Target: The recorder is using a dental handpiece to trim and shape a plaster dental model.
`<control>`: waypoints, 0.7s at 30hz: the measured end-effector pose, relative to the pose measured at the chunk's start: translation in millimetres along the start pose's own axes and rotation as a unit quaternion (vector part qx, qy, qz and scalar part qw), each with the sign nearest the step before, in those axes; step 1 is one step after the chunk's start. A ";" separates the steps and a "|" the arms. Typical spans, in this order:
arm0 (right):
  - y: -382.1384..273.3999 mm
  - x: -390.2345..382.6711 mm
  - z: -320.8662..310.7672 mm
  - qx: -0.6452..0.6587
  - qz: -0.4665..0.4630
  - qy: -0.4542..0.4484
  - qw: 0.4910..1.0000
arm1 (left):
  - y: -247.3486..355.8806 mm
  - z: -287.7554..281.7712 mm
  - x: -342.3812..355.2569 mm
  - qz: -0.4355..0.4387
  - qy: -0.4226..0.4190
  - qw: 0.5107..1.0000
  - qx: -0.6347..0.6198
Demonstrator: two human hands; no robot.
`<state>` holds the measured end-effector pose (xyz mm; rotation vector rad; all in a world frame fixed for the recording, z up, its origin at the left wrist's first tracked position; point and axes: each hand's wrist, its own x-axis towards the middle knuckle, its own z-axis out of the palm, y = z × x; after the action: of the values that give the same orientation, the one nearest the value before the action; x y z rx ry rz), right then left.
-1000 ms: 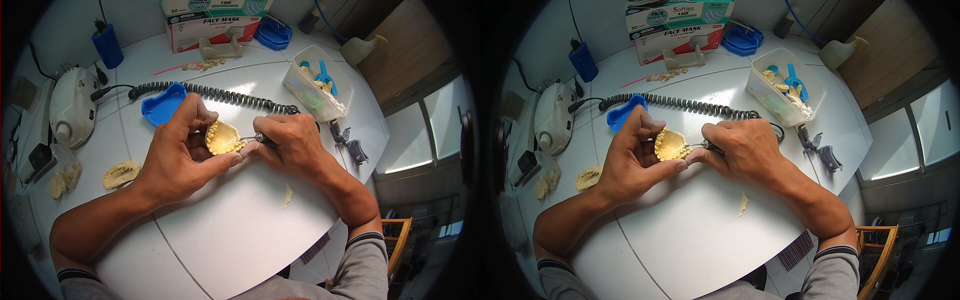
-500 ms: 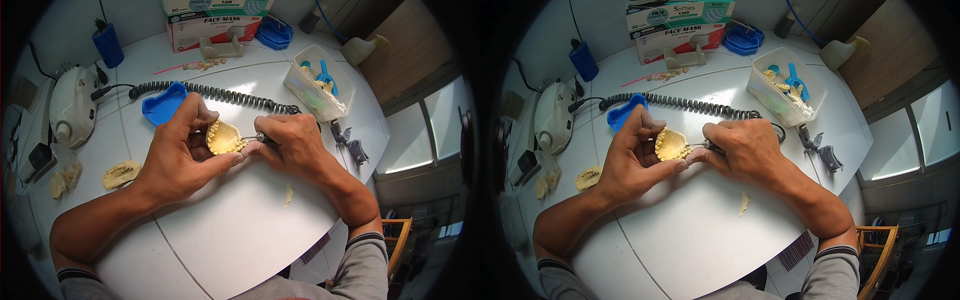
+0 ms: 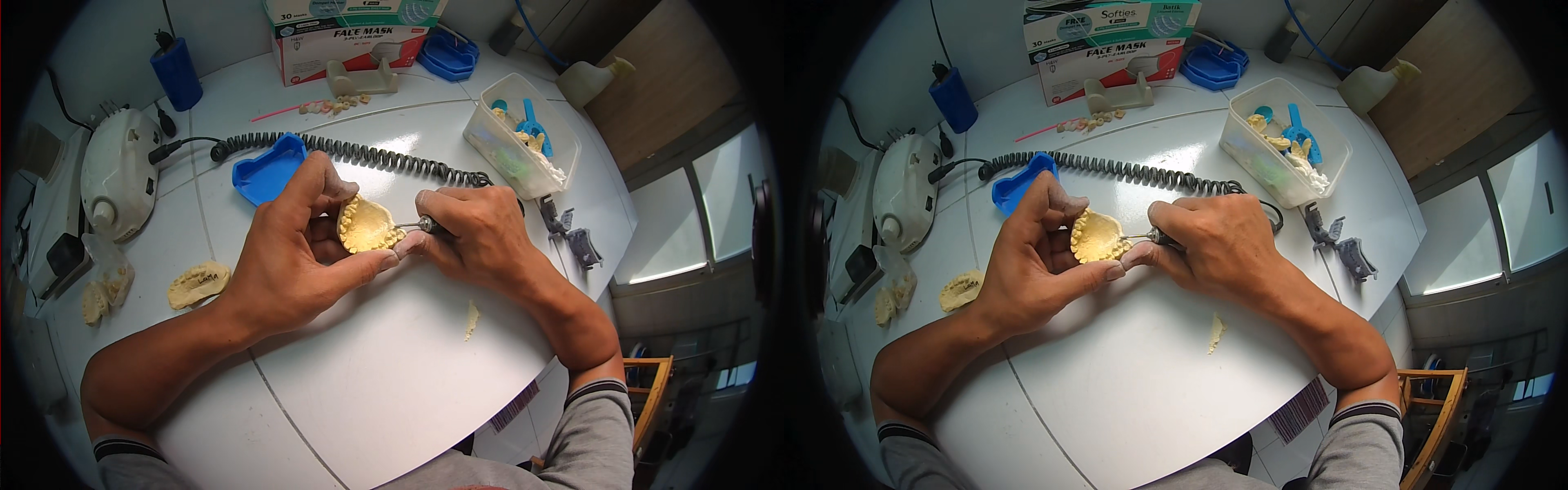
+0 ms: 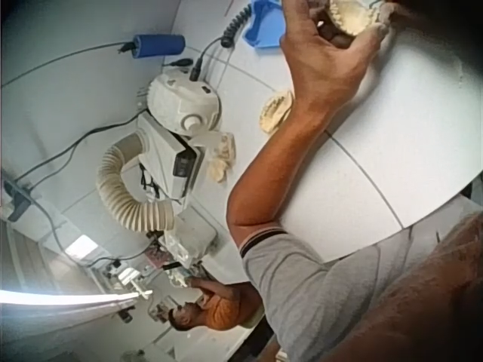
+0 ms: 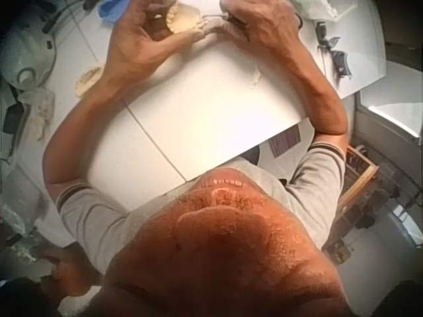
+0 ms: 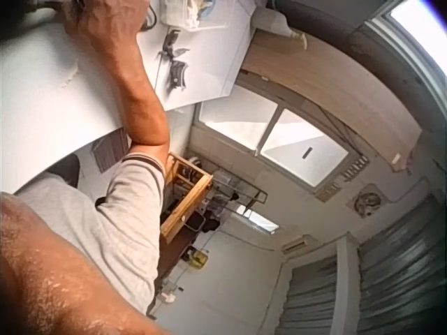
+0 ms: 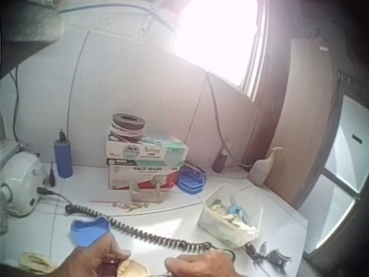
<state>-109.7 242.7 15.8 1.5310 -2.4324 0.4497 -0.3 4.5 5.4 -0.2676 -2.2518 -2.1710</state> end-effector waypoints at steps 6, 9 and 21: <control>0.0 0.3 -0.6 0.001 0.001 -0.003 1.000 | 0.0 -0.6 0.0 0.003 -0.002 1.000 0.010; -0.4 0.3 -1.1 0.004 0.000 0.001 1.000 | -1.2 -0.4 0.2 0.011 -0.002 1.000 0.009; -0.1 0.5 -0.7 0.005 0.000 -0.002 1.000 | -12.0 1.6 0.2 0.050 0.032 0.998 -0.010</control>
<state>-109.8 242.6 16.6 1.5363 -2.4364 0.4606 -1.8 5.8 -6.5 -0.2991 -2.1371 -2.1212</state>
